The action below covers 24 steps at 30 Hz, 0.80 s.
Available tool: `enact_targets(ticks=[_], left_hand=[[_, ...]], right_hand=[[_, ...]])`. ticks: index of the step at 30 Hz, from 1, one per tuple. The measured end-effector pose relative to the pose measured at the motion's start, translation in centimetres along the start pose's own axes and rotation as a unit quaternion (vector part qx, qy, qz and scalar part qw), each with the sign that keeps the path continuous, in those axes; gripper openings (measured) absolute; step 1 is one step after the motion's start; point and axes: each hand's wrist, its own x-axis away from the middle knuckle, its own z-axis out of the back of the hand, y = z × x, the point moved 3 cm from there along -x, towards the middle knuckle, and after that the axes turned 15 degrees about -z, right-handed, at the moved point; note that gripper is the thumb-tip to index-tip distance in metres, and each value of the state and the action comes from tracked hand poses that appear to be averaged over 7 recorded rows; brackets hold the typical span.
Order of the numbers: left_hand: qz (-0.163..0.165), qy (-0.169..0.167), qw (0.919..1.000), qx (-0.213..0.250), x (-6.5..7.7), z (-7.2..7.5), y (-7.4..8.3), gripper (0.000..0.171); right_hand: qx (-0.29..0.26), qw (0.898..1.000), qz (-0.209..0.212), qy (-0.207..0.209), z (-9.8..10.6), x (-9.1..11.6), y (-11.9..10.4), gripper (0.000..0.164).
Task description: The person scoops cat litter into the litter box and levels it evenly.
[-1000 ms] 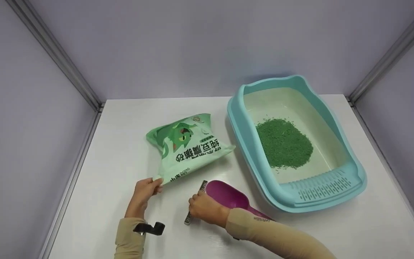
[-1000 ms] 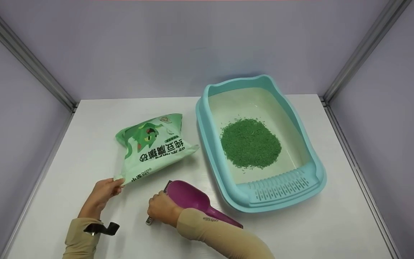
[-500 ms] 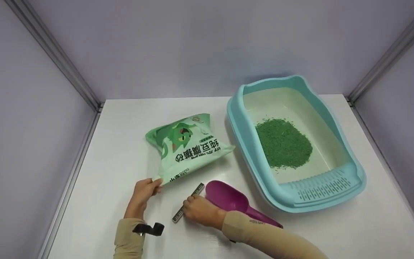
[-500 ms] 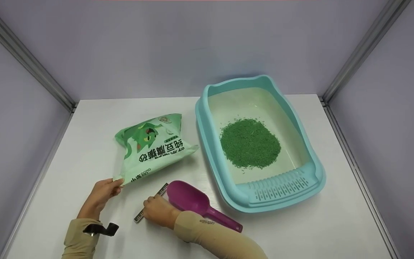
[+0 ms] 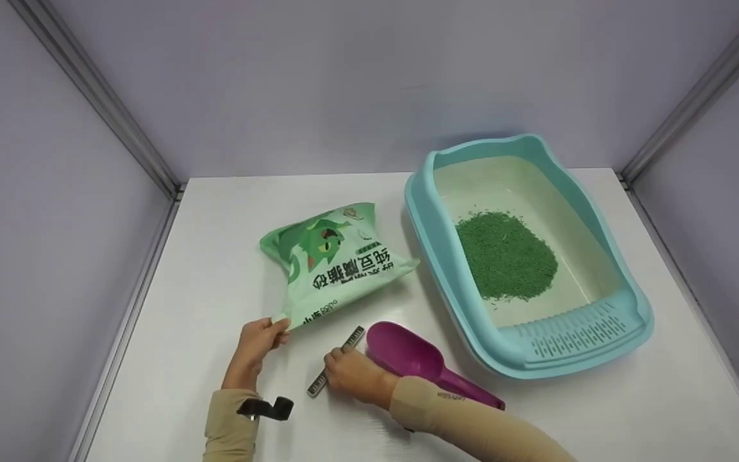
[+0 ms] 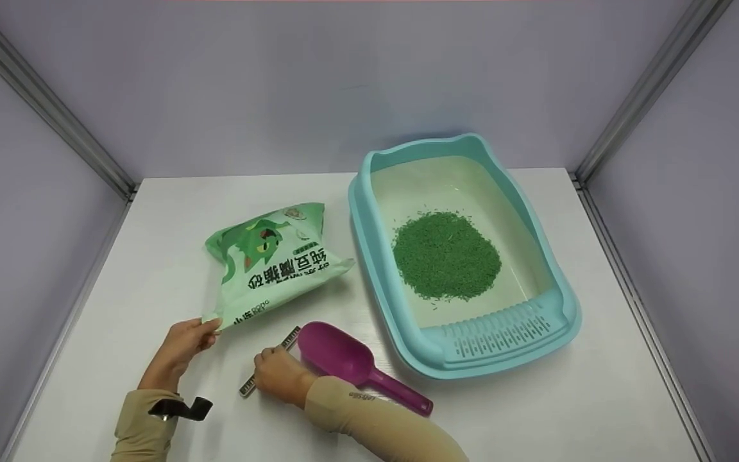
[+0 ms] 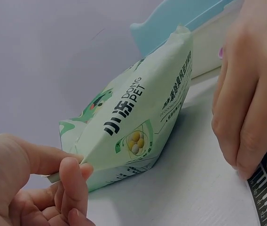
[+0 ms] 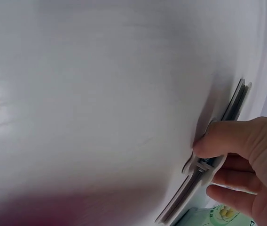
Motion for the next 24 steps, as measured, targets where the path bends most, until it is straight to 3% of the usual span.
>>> enact_targets(ticks=[6,14,24], left_hand=[[0.001,0.002,1.0,0.002,0.0,0.0,0.1,0.019],[-0.001,-0.004,1.0,0.003,0.3,0.0,0.1,0.018],[-0.01,-0.001,0.9999,0.004,0.2,0.0,0.1,0.019]], right_hand=[[-0.004,1.0,0.002,0.022,-0.5,0.0,0.0,0.027],[-0.038,0.997,-0.01,0.069,-0.6,0.2,1.0,0.01],[-0.057,0.993,-0.034,0.099,0.0,0.2,2.1,0.004]])
